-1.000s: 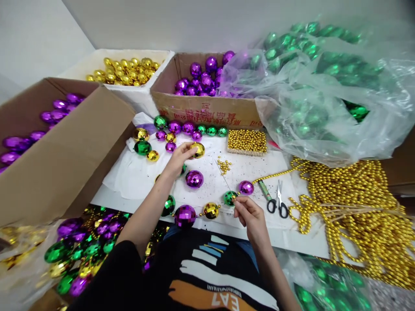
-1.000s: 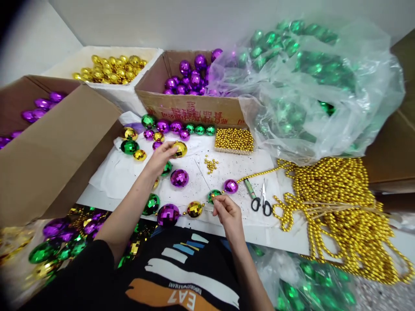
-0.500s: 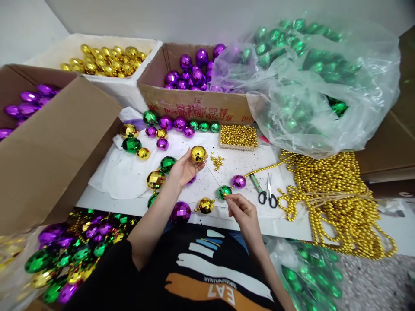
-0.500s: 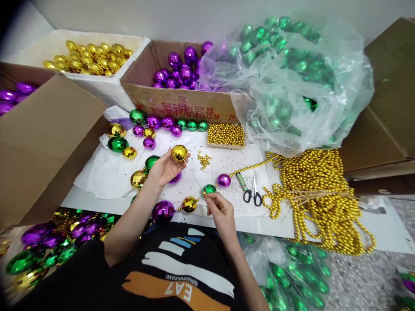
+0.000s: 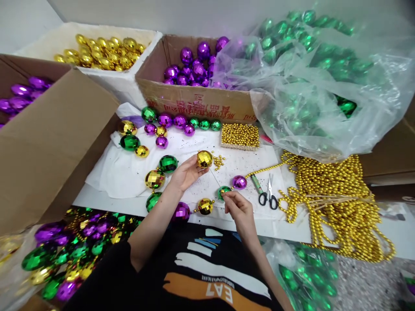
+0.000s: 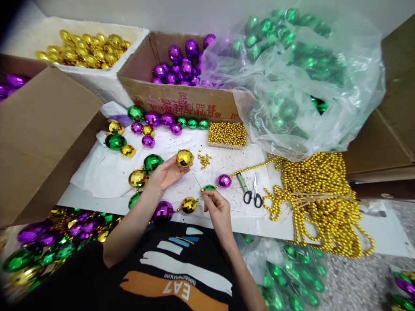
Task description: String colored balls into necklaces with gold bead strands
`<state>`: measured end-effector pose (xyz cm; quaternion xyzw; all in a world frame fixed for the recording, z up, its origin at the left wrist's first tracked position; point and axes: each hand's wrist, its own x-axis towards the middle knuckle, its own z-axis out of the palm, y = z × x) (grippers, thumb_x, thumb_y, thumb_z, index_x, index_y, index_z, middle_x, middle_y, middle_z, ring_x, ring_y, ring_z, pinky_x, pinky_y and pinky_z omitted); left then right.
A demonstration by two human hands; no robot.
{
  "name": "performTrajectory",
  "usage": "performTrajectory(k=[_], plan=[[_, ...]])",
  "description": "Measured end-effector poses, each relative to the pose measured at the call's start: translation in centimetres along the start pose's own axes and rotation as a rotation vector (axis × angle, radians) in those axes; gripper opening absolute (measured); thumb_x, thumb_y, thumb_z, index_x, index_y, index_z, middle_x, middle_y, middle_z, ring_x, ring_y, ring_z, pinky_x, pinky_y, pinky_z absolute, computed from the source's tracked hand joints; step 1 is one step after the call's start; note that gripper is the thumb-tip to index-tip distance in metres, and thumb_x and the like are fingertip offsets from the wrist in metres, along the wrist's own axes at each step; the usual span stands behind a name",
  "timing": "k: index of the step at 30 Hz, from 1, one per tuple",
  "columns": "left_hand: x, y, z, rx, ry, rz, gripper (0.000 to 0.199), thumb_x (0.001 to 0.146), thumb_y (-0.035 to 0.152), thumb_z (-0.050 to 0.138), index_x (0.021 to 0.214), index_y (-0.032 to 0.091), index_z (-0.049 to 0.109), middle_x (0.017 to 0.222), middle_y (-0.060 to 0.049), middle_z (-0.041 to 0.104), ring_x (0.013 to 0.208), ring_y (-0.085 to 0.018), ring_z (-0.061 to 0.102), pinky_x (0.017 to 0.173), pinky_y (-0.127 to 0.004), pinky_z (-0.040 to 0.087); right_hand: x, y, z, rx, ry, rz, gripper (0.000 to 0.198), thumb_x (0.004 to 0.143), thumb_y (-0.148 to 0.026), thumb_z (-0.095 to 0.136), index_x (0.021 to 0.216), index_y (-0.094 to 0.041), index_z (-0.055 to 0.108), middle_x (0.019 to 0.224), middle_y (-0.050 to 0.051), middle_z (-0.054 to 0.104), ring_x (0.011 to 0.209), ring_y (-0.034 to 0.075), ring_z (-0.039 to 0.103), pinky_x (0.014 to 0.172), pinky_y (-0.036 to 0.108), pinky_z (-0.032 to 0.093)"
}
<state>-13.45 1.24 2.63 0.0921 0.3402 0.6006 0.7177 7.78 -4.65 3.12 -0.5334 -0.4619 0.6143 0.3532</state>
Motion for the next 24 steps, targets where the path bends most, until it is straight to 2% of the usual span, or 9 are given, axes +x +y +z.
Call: performTrajectory(k=[4,12,20,24], plan=[[-0.6,-0.5,0.1,0.012,-0.047,0.01,0.017,0.083,0.021,0.067,0.1,0.018,0.068,0.103,-0.006,0.072,0.093,-0.018,0.068,0.085,-0.033,0.055,0.6,0.5,0.2,-0.008,-0.005,-0.007,0.03,0.083,-0.047,0.065,0.092,-0.018,0.067,0.056,-0.003,0.05,0.051,0.011,0.04,0.046,0.024,0.026],[-0.5,-0.6,-0.6,-0.011,-0.023,-0.005,0.02,0.084,0.02,0.066,0.103,0.016,0.069,0.101,-0.008,0.073,0.091,-0.018,0.068,0.084,-0.033,0.055,1.1,1.0,0.4,-0.034,-0.054,-0.03,0.026,0.085,-0.044,0.064,0.091,-0.019,0.067,0.06,-0.003,0.05,0.054,0.011,0.045,0.052,0.025,0.032],[0.1,-1.2,-0.7,0.013,0.04,0.014,0.014,0.086,0.022,0.064,0.097,0.016,0.069,0.096,-0.006,0.073,0.086,-0.018,0.069,0.079,-0.033,0.056,1.4,0.6,0.0,-0.043,-0.057,-0.029,0.025,0.085,-0.042,0.063,0.091,-0.018,0.067,0.059,-0.003,0.049,0.054,0.011,0.044,0.053,0.025,0.032],[0.0,-1.5,-0.5,0.054,-0.001,0.036,0.018,0.084,0.023,0.068,0.1,0.015,0.07,0.099,-0.006,0.072,0.087,-0.017,0.067,0.08,-0.032,0.056,1.4,0.5,0.2,-0.019,-0.042,-0.028,0.025,0.085,-0.041,0.063,0.092,-0.018,0.066,0.057,-0.004,0.048,0.054,0.011,0.044,0.053,0.025,0.032]])
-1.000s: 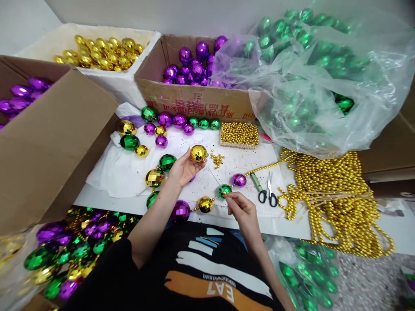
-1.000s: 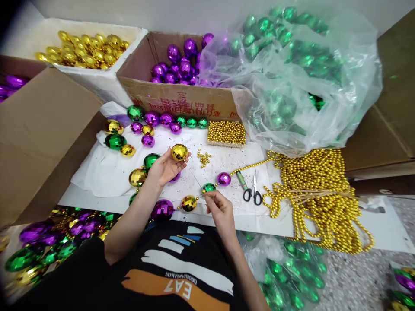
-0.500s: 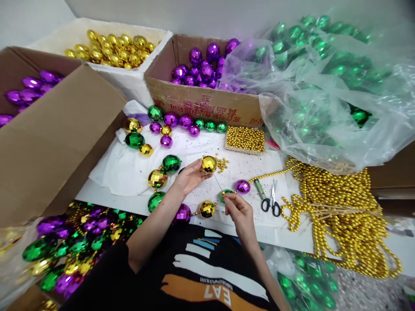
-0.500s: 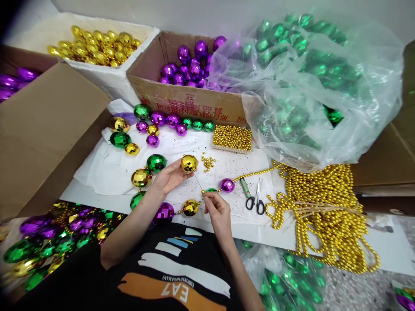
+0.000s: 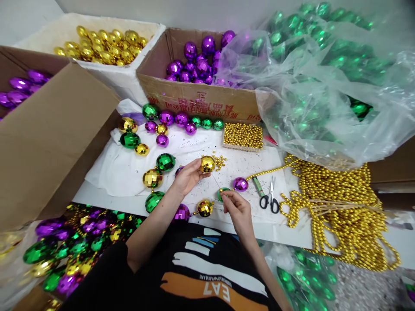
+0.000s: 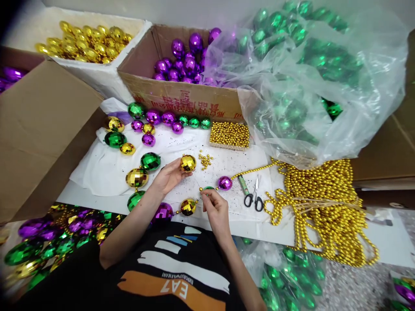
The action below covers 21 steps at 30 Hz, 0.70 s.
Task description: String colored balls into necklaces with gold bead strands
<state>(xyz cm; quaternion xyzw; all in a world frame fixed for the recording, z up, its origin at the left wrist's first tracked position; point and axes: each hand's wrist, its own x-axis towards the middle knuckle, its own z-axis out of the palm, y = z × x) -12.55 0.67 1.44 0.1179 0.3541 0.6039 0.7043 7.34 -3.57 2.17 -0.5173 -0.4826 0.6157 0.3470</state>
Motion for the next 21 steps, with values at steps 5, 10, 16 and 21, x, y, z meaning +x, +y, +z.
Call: performTrajectory(k=[5,10,16,21], plan=[[-0.4,-0.9,1.0,0.096,-0.121,-0.069,0.026,0.079,0.031,0.074,0.101,0.016,0.071,0.103,-0.008,0.072,0.091,-0.019,0.067,0.079,-0.031,0.054,0.6,-0.1,0.6,0.053,0.034,-0.019,0.023,0.086,-0.04,0.062,0.092,-0.018,0.062,0.056,-0.005,0.051,0.054,0.011,0.046,0.055,0.024,0.034],[0.1,-0.3,2.0,0.273,-0.142,-0.018,0.026,0.079,0.035,0.075,0.098,0.016,0.074,0.114,-0.01,0.071,0.104,-0.021,0.065,0.089,-0.03,0.049,2.2,0.4,0.8,0.093,0.037,-0.024,0.023,0.084,-0.037,0.063,0.097,-0.021,0.052,0.053,-0.008,0.054,0.049,0.01,0.045,0.054,0.023,0.036],[0.7,2.2,3.8,0.426,-0.042,0.267,0.014,0.08,0.032,0.074,0.08,0.018,0.076,0.119,-0.007,0.071,0.11,-0.02,0.063,0.098,-0.033,0.044,3.4,-1.4,-0.5,-0.299,-0.006,-0.257,0.031,0.088,-0.042,0.061,0.111,-0.021,0.06,0.098,0.007,0.07,0.083,0.019,0.064,0.072,0.032,0.048],[0.5,2.0,6.2,0.57,-0.133,0.411,0.014,0.085,0.031,0.068,0.083,0.022,0.078,0.114,-0.004,0.072,0.113,-0.019,0.062,0.102,-0.034,0.043,3.9,-3.5,-1.1,-0.408,0.041,-0.456,0.03,0.094,-0.037,0.055,0.119,-0.024,0.064,0.118,0.008,0.068,0.11,0.023,0.06,0.094,0.039,0.046]])
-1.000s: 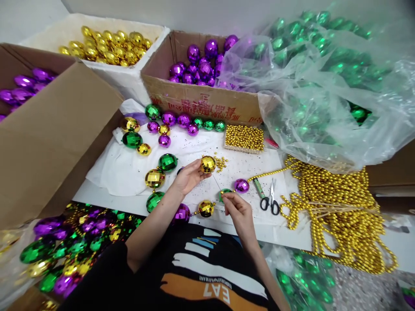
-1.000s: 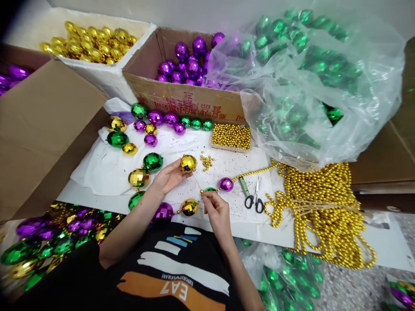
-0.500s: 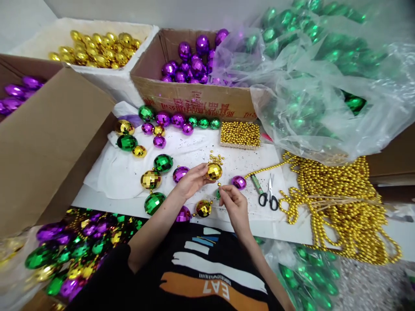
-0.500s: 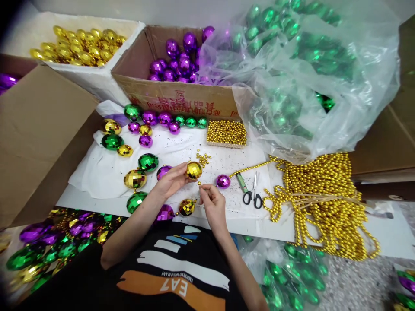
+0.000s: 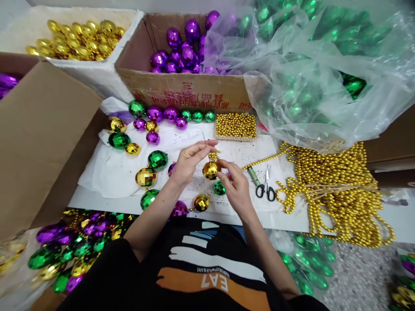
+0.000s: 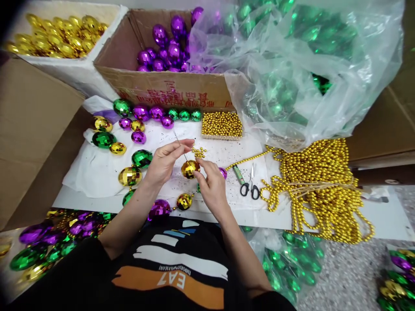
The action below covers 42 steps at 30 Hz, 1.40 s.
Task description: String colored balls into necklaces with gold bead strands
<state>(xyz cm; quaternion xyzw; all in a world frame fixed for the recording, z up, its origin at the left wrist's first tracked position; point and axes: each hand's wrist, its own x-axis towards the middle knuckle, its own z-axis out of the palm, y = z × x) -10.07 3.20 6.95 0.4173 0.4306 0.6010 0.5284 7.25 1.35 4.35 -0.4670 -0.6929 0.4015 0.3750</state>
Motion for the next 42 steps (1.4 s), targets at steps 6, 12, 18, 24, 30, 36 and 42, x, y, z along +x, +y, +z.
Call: performTrajectory(k=[6,12,18,24,30,36,42], plan=[[0.6,0.1,1.7,0.028,-0.081,0.045,0.017,0.085,0.037,0.069,0.085,0.023,0.078,0.112,-0.004,0.073,0.111,-0.019,0.062,0.101,-0.035,0.045,1.1,0.7,0.8,0.131,-0.067,0.05,0.027,0.086,-0.034,0.064,0.111,-0.025,0.069,0.117,0.007,0.067,0.108,0.024,0.059,0.084,0.036,0.049],[1.0,-0.6,1.1,0.055,-0.119,0.005,0.024,0.09,0.04,0.062,0.095,0.022,0.076,0.116,-0.006,0.072,0.11,-0.02,0.063,0.094,-0.033,0.049,1.4,1.7,1.2,0.534,0.026,0.345,0.02,0.083,-0.039,0.065,0.082,-0.019,0.066,0.072,0.001,0.066,0.057,0.011,0.052,0.049,0.023,0.037],[2.3,-4.7,-1.4,0.689,-0.279,-0.127,0.017,0.089,0.024,0.057,0.095,0.017,0.071,0.101,-0.006,0.073,0.095,-0.019,0.065,0.089,-0.032,0.048,0.6,1.7,-0.2,0.798,0.21,0.402,0.023,0.079,-0.041,0.071,0.087,-0.019,0.068,0.053,-0.007,0.045,0.042,0.004,0.029,0.041,0.021,0.015],[3.4,-7.4,-0.7,1.493,-0.571,-0.097,0.022,0.087,0.01,0.048,0.095,0.016,0.068,0.102,-0.012,0.067,0.098,-0.025,0.062,0.081,-0.035,0.046,-1.2,1.3,-0.9,0.821,0.223,0.421,0.023,0.079,-0.04,0.072,0.087,-0.019,0.069,0.053,-0.006,0.045,0.042,0.004,0.027,0.041,0.021,0.013],[4.1,-8.1,-1.1,1.143,-0.454,-0.117,0.018,0.08,0.006,0.053,0.079,0.016,0.068,0.086,-0.007,0.067,0.084,-0.019,0.06,0.08,-0.033,0.046,-2.3,1.5,-2.1,0.769,0.321,0.453,0.027,0.077,-0.044,0.073,0.087,-0.02,0.068,0.055,-0.006,0.044,0.044,0.005,0.026,0.041,0.021,0.014],[3.5,-5.3,-1.3,0.038,-0.063,-0.44,0.009,0.072,0.013,0.072,0.081,0.014,0.071,0.08,-0.004,0.07,0.071,-0.011,0.063,0.076,-0.028,0.052,-3.0,2.0,-2.8,0.516,0.247,0.429,0.026,0.082,-0.043,0.067,0.091,-0.019,0.071,0.056,-0.004,0.046,0.048,0.008,0.034,0.044,0.023,0.022],[1.9,-3.2,-1.4,-0.372,0.136,-0.54,0.018,0.075,-0.003,0.063,0.081,0.011,0.073,0.082,-0.004,0.072,0.072,-0.009,0.068,0.078,-0.022,0.057,-4.0,2.1,-1.8,0.352,0.111,0.391,0.023,0.085,-0.037,0.063,0.094,-0.019,0.073,0.059,-0.003,0.052,0.055,0.011,0.046,0.055,0.025,0.037]])
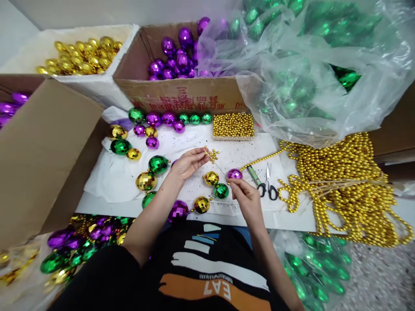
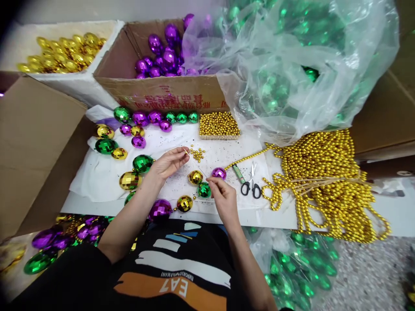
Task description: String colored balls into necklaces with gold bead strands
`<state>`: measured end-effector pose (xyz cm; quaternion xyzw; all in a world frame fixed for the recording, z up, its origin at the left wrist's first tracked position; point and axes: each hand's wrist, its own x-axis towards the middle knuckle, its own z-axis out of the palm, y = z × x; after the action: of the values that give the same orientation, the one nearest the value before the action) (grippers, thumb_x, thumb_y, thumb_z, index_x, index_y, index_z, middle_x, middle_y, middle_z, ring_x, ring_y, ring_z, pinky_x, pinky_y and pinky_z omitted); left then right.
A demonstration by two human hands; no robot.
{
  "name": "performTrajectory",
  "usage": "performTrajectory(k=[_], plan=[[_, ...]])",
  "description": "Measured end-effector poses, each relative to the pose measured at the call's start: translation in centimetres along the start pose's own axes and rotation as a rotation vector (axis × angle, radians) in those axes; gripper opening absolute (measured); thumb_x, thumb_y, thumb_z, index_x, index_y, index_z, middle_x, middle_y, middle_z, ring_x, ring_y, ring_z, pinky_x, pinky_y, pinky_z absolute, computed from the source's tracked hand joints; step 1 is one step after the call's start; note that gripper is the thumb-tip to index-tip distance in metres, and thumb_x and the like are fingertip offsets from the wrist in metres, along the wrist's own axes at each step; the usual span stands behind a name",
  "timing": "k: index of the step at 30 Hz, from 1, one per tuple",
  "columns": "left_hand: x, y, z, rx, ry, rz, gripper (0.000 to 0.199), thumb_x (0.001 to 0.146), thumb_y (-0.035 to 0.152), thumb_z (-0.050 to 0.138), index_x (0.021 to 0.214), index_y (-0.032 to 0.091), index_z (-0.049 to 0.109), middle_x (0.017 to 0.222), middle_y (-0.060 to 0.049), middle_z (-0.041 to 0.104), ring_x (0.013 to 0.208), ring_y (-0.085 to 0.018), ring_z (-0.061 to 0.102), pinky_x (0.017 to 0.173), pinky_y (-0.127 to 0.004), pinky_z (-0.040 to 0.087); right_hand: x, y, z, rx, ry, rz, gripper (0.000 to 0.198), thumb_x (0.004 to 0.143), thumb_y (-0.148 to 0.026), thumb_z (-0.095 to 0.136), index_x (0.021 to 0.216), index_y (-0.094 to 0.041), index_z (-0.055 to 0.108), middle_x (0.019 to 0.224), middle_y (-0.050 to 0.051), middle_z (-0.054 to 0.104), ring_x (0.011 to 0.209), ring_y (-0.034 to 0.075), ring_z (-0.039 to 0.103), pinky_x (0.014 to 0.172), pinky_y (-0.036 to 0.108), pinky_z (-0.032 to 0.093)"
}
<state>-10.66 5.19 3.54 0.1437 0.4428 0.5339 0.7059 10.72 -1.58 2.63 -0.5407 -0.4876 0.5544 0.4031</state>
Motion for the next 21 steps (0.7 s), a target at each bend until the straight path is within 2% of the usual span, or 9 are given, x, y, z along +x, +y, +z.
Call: performTrajectory(k=[7,15,21], plan=[[-0.7,-0.3,-0.5,-0.16,0.061,0.002,0.019,0.082,-0.002,0.058,0.081,0.012,0.07,0.077,-0.002,0.069,0.068,-0.007,0.066,0.069,-0.016,0.056,-0.8,-0.1,0.2,-0.05,-0.003,0.006,0.024,0.085,-0.038,0.062,0.092,-0.018,0.072,0.063,-0.002,0.057,0.055,0.011,0.047,0.054,0.025,0.038],[-0.9,-0.3,-1.4,-0.163,0.018,0.015,0.01,0.082,0.004,0.064,0.084,0.013,0.068,0.077,-0.001,0.066,0.065,-0.005,0.062,0.062,-0.013,0.053,-1.1,0.2,0.3,-0.055,-0.016,-0.004,0.024,0.085,-0.04,0.063,0.091,-0.019,0.073,0.07,0.0,0.062,0.055,0.011,0.047,0.055,0.025,0.039],[-1.3,-0.2,-1.5,-0.124,-0.003,0.03,0.007,0.081,0.007,0.067,0.083,0.013,0.068,0.077,-0.001,0.066,0.065,-0.006,0.062,0.063,-0.015,0.052,-1.3,0.0,0.4,-0.065,-0.011,0.002,0.023,0.084,-0.04,0.063,0.09,-0.02,0.073,0.066,-0.001,0.059,0.056,0.012,0.046,0.055,0.025,0.039]])
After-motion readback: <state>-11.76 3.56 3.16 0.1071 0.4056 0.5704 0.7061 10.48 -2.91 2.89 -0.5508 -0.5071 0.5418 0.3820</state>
